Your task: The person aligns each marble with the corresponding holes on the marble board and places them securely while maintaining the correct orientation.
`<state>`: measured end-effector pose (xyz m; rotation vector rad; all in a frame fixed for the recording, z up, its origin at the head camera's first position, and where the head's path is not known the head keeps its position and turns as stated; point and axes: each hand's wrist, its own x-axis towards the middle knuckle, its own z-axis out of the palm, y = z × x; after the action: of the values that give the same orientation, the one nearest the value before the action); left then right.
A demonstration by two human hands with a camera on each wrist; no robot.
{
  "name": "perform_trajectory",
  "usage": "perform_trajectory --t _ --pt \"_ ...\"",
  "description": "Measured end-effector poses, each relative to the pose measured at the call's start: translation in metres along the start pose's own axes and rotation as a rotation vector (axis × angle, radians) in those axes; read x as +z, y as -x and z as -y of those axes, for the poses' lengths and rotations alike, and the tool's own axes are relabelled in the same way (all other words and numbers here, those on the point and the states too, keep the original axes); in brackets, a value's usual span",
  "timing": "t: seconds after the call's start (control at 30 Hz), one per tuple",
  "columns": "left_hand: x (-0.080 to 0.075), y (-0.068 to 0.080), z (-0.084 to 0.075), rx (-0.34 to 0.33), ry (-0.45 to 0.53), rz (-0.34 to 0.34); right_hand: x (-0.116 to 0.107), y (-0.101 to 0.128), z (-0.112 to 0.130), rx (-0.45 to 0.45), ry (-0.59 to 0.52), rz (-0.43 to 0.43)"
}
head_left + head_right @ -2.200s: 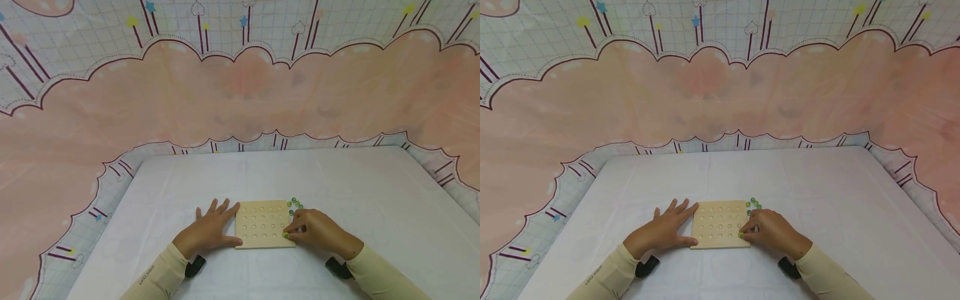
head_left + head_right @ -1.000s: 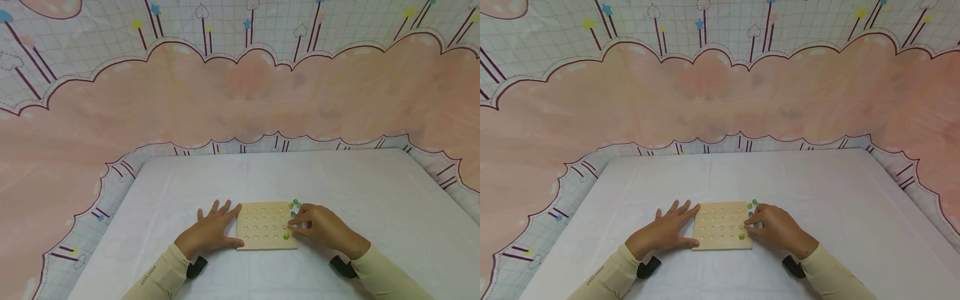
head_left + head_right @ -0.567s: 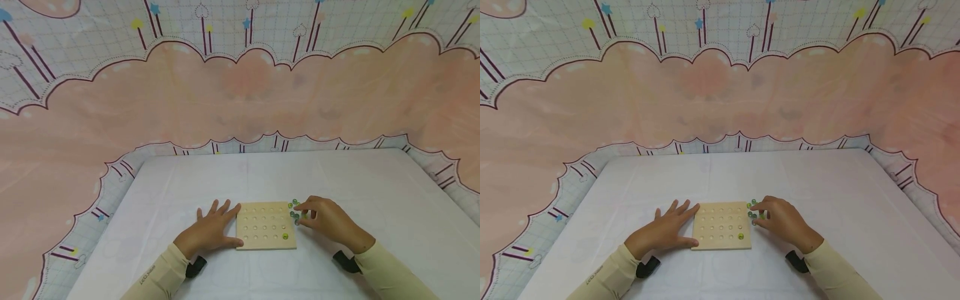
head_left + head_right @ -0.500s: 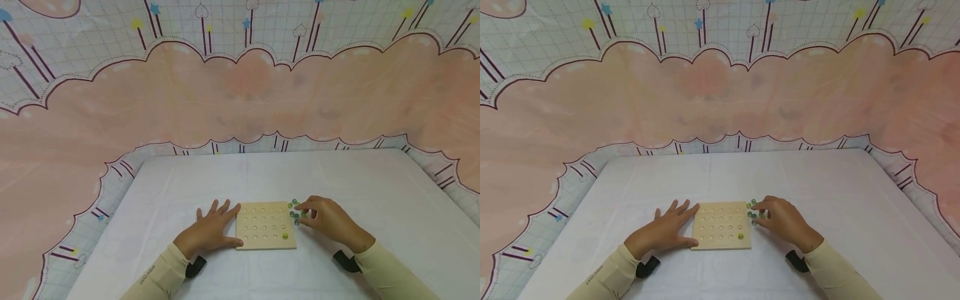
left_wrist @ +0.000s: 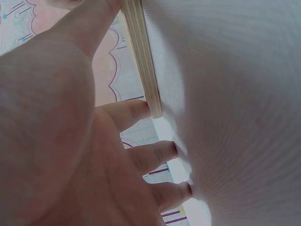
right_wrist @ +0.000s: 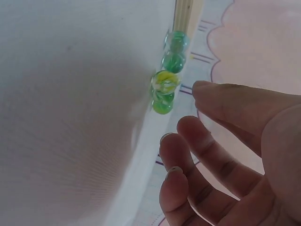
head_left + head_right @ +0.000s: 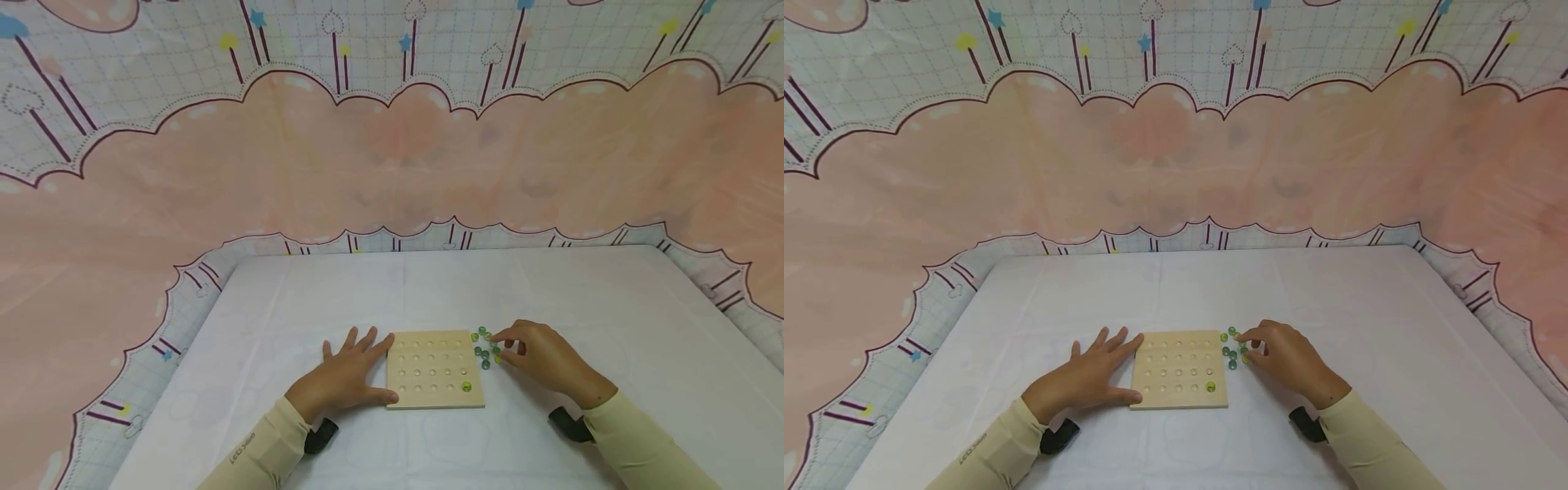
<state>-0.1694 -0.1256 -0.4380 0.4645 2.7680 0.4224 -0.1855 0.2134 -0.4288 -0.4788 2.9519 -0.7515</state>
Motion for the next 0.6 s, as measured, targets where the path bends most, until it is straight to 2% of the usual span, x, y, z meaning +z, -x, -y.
perform_trajectory --t 0.6 --pt "-0.0004 0.0001 -0.0015 0.004 -0.016 0.004 0.0056 -0.0014 -0.0070 -0.035 -0.020 0.024"
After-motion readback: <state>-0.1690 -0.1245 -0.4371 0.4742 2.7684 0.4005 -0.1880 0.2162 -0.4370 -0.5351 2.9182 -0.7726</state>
